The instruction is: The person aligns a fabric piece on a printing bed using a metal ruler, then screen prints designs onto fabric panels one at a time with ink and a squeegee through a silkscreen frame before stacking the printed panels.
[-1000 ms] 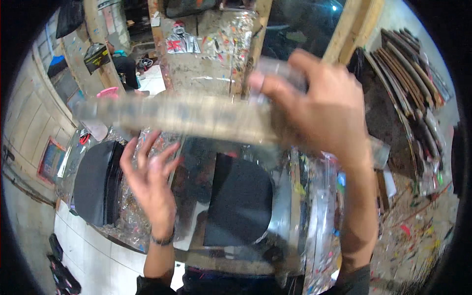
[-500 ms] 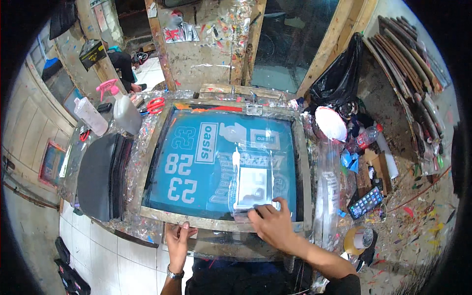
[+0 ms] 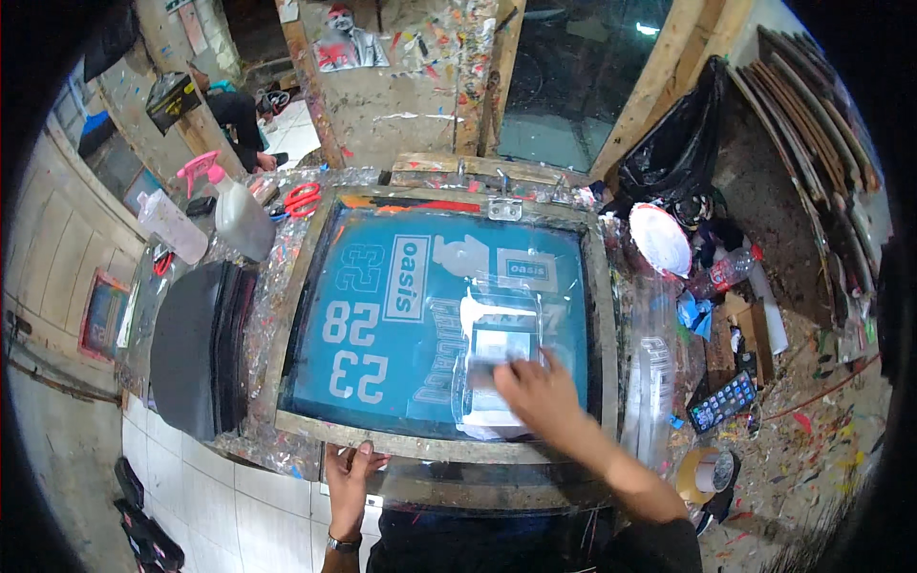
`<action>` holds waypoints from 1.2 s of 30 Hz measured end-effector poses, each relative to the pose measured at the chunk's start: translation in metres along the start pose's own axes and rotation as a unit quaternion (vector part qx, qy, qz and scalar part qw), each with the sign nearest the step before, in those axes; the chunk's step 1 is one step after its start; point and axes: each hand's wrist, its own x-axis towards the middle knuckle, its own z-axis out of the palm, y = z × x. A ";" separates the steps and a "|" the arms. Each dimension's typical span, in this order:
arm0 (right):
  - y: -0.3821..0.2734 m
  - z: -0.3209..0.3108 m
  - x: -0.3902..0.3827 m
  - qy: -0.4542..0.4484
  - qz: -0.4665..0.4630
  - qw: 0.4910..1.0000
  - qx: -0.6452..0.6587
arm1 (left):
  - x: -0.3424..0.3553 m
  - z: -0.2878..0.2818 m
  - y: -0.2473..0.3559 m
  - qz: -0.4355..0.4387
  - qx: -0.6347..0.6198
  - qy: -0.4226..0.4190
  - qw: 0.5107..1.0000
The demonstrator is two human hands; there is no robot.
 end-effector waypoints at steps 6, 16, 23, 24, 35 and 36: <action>0.021 -0.034 0.017 -0.162 -0.026 0.976 0.143 | 0.010 -0.008 -0.014 -0.030 -0.001 -0.013 0.999; 0.010 -0.012 0.011 -0.020 0.018 0.999 0.041 | 0.002 0.004 0.002 -0.010 0.014 -0.011 1.000; -0.043 -0.062 -0.027 -0.091 0.014 0.991 0.098 | 0.005 0.000 -0.016 0.055 -0.009 0.007 0.998; -0.043 -0.066 -0.025 -0.082 0.018 0.991 0.100 | 0.001 0.006 -0.008 0.041 -0.021 0.016 0.999; -0.045 -0.080 -0.015 -0.064 0.087 0.991 0.078 | 0.008 -0.005 -0.011 0.029 -0.031 -0.004 0.999; -0.047 -0.084 -0.019 -0.032 0.092 0.995 0.039 | 0.004 -0.002 -0.014 0.030 -0.044 0.008 0.999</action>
